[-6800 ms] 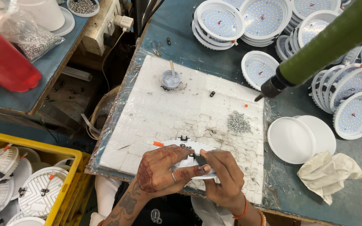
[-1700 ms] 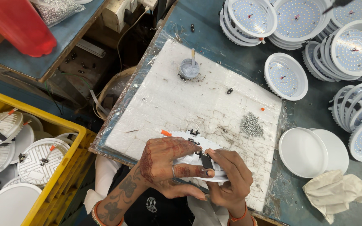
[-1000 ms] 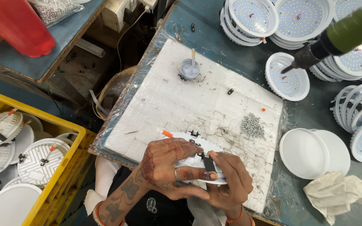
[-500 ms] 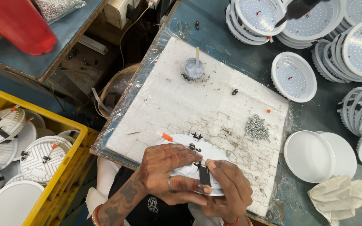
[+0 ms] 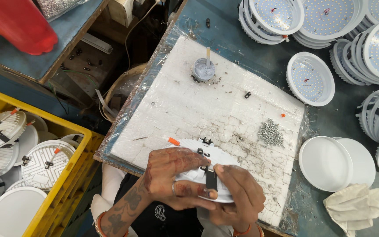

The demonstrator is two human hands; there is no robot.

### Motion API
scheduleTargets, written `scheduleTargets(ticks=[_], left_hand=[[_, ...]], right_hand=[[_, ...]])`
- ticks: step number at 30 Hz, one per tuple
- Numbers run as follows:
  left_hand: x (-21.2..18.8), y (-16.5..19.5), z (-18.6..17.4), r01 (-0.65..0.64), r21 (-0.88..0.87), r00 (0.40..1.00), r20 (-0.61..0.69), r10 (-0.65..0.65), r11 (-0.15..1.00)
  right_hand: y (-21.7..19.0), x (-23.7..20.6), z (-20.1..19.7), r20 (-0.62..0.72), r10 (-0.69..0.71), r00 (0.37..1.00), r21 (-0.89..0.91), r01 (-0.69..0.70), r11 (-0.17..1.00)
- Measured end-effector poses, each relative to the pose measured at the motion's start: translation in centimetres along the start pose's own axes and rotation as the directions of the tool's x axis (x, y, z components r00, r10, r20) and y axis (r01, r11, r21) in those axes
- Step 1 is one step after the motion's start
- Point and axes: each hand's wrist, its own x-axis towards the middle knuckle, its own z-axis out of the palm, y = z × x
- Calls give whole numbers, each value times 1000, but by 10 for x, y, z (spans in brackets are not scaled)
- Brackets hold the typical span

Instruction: The person assembles an LED light module by installing a driver component onto a circular white base plate, routing wiring, tightening fasteners using an electric screwdriver tool, and securing a clear diffuser cover over the LED array panel.

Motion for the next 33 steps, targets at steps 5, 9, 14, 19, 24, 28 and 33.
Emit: scheduleTargets(ticks=[5, 9, 14, 19, 24, 28, 33], left_hand=[[2, -3, 5, -47, -4, 999, 27, 47, 999], [5, -6, 10, -71, -22, 997, 36, 72, 997], [14, -11, 8, 29, 53, 999, 18, -30, 998], [16, -13, 3, 134, 49, 986, -111, -128, 990], [4, -12, 13, 230, -145, 923, -281, -263, 962], [-7, -5, 41, 266, -771, 634, -312, -708, 579], [-3, 10, 38, 408, -713, 597, -265, -757, 571]], right_hand=[[3, -1, 0, -18, 55, 998, 2, -55, 999], [16, -2, -3, 20, 76, 997, 43, -77, 996], [29, 1, -13, 64, 198, 978, 169, -206, 964], [33, -8, 4, 201, 524, 828, 412, -557, 721], [43, -49, 17, 321, 698, 640, 483, -744, 461], [49, -74, 24, 357, 767, 533, 513, -798, 316], [57, -44, -14, 236, 642, 729, 373, -678, 633]])
